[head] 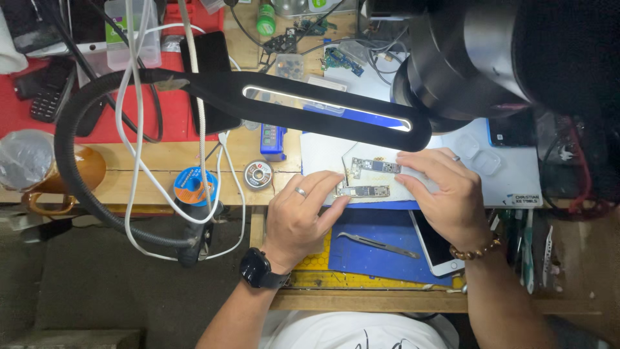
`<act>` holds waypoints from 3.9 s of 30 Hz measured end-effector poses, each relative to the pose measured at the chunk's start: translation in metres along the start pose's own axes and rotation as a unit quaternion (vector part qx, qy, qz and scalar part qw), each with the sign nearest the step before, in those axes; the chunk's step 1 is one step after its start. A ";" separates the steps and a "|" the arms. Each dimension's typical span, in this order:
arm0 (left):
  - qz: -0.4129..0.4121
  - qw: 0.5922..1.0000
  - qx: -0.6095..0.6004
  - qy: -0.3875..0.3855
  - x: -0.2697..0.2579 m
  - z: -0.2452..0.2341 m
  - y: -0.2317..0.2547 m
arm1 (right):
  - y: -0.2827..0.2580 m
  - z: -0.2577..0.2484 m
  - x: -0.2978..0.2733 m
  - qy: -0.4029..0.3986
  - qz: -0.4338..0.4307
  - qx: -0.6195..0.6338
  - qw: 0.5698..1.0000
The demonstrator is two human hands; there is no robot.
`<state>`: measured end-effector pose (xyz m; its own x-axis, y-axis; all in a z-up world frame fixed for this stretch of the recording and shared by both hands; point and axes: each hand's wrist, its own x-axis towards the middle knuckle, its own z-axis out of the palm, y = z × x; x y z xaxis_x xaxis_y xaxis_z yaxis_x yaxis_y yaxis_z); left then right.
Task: The person uses a yellow and blue tool to work on a small electronic component on a cluttered workbench. They then pick up a circuit board, examine it closely, and place it under a microscope for further inspection.
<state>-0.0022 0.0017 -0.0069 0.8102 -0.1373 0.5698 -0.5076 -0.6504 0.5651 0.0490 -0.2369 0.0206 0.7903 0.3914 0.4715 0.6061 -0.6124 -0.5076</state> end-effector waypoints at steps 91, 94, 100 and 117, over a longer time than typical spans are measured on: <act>-0.075 0.996 -0.042 0.006 0.057 0.048 -0.010 | 0.019 0.014 0.002 0.108 0.124 0.003 0.986; -0.088 0.995 -0.049 0.009 0.057 0.047 -0.010 | 0.016 0.016 0.003 0.124 0.107 -0.018 0.986; -0.103 0.993 -0.051 0.003 0.058 0.047 -0.009 | 0.013 0.018 0.004 0.146 0.072 -0.051 0.985; -0.137 0.990 -0.017 -0.023 0.063 0.054 -0.004 | 0.016 0.012 0.000 0.183 0.093 -0.051 0.977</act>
<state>0.0664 -0.0447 -0.0056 0.9311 0.0062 0.3647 -0.2757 -0.6425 0.7149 0.0602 -0.2384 0.0035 0.7899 0.0069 0.6132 0.4284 -0.7218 -0.5436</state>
